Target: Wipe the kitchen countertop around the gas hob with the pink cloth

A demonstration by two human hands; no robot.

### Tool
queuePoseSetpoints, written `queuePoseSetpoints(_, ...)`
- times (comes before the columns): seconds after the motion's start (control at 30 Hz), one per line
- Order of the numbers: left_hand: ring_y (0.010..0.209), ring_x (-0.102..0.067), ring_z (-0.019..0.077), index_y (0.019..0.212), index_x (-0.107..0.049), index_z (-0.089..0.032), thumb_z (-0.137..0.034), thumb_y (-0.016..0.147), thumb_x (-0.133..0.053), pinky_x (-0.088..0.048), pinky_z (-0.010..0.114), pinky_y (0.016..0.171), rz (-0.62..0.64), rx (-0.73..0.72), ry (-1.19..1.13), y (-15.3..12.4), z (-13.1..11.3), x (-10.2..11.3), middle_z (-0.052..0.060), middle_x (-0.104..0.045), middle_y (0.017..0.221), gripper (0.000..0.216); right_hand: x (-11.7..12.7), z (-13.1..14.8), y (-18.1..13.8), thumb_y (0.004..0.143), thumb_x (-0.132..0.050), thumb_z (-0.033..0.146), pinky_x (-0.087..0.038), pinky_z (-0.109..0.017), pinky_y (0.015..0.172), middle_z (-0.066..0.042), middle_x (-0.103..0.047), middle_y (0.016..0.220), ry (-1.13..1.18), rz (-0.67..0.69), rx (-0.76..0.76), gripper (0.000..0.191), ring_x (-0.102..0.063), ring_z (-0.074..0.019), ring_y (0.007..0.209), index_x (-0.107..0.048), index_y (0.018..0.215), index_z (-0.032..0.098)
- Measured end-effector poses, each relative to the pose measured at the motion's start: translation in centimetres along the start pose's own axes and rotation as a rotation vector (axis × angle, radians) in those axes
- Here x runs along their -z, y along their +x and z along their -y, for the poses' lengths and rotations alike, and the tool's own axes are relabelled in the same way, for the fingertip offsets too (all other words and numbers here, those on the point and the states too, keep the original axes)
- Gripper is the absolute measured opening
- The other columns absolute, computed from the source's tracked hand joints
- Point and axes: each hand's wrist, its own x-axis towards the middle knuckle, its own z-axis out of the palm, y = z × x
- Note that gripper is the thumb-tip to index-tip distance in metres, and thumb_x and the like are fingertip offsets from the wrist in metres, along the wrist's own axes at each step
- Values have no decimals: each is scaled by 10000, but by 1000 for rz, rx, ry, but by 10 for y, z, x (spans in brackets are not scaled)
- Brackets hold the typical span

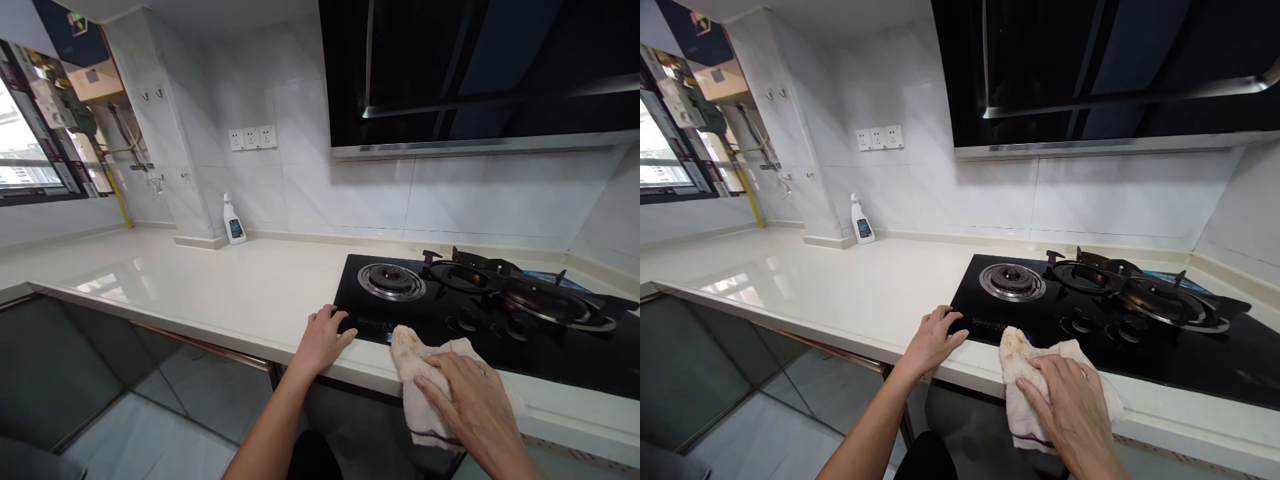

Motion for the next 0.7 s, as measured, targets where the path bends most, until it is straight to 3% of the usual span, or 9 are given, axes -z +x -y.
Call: queuePoseSetpoints(0.7,1382,-556,295,1312,-650,-232,-418,1009,-617,-440,508,1137,-7,-9,-3,1,3,-3,142,-612,1398,357,-1,-1,-1,1030,-535,540,-392,-431,934,-25,-731,1057,-28,1,19,309,-663,-233,961,-629,1147,269)
